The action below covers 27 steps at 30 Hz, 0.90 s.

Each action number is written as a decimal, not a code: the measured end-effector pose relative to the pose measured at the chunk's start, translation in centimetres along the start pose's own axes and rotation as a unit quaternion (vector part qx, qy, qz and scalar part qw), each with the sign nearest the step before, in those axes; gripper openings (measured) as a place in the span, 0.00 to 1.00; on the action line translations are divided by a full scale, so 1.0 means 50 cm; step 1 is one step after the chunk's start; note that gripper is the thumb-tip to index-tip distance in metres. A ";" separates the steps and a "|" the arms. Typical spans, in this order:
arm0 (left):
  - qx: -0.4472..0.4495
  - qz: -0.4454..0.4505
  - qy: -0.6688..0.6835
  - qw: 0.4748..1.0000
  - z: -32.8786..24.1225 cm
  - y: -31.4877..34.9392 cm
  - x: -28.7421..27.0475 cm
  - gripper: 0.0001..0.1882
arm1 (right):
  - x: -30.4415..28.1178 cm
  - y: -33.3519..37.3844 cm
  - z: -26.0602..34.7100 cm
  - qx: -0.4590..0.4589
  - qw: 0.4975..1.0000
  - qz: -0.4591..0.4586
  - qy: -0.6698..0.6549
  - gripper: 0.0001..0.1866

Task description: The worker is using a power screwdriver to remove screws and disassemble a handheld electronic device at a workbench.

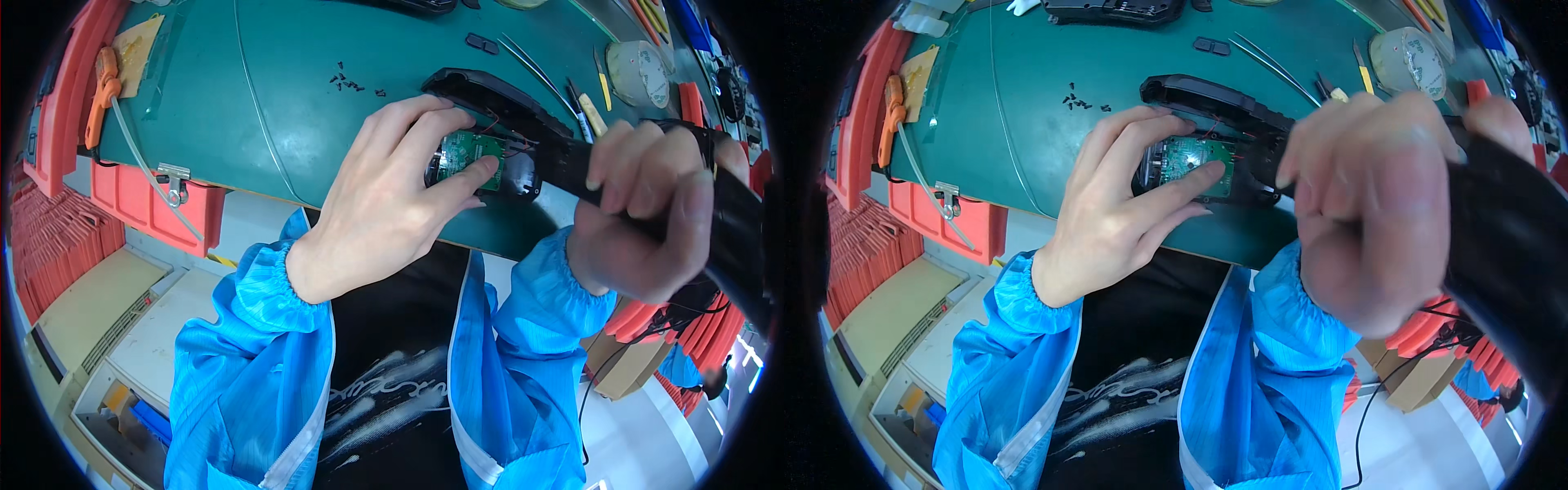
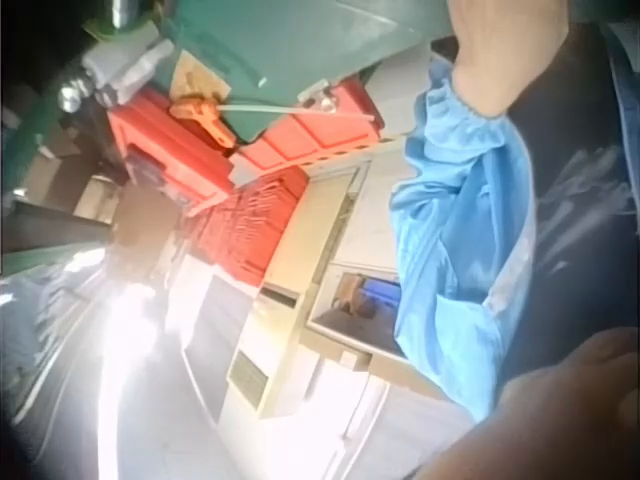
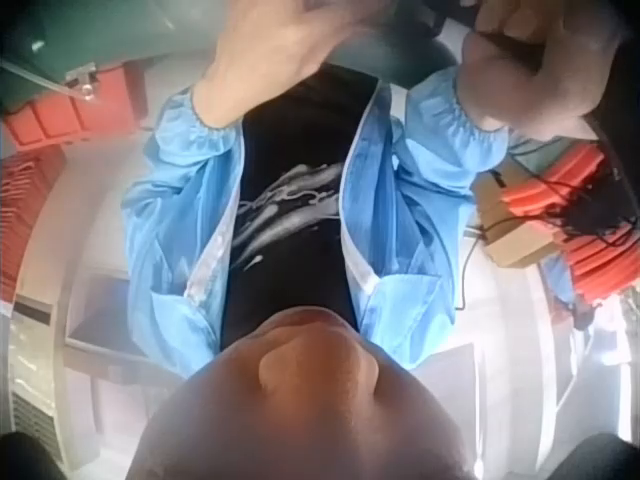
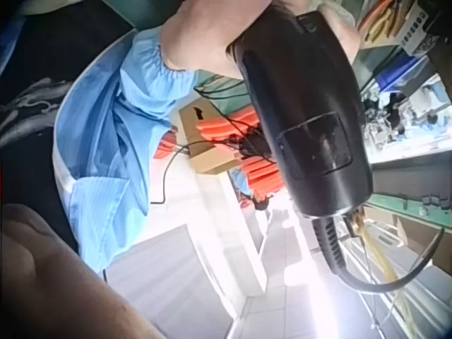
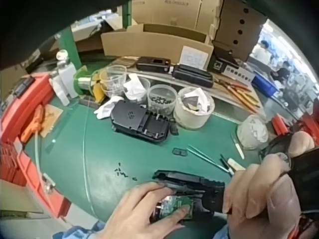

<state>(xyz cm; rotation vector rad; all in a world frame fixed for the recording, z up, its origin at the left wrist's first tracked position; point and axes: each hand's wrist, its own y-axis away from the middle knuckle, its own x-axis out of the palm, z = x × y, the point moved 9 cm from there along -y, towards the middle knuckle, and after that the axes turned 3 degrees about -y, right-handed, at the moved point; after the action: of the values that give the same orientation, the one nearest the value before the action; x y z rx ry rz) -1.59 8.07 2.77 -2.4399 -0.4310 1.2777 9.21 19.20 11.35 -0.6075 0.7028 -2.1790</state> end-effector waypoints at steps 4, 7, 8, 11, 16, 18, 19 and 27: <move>-0.009 0.000 0.006 1.000 -0.001 0.001 -0.001 0.24 | 0.010 0.002 0.020 -0.010 0.998 0.012 -0.056 0.24; -0.010 0.002 0.009 1.000 -0.001 0.001 0.000 0.24 | 0.014 0.008 0.040 -0.016 0.995 0.016 -0.093 0.25; -0.010 0.003 0.011 1.000 -0.001 0.001 0.002 0.24 | 0.011 0.004 0.037 -0.015 0.996 0.015 -0.091 0.25; -0.009 0.007 0.008 1.000 -0.006 -0.004 -0.001 0.24 | 0.004 -0.006 0.040 -0.018 0.998 0.034 -0.045 0.24; -0.005 0.000 0.003 1.000 0.006 0.002 -0.007 0.24 | -0.007 -0.017 0.040 -0.018 0.997 0.063 0.033 0.22; -0.005 0.001 0.008 1.000 0.004 0.000 -0.003 0.24 | -0.009 -0.020 0.033 -0.018 0.996 0.072 0.057 0.21; -0.005 0.000 0.011 1.000 0.003 -0.001 0.000 0.23 | -0.011 -0.020 0.029 -0.018 0.995 0.075 0.068 0.21; -0.006 -0.001 0.011 1.000 0.002 -0.004 0.007 0.23 | -0.029 -0.006 0.001 -0.007 0.993 0.078 0.085 0.20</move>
<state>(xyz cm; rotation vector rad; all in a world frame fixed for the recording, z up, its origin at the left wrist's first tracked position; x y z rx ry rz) -1.52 8.43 2.58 -2.4596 -0.4355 1.2511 9.96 20.49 11.28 -0.3641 0.8279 -2.0974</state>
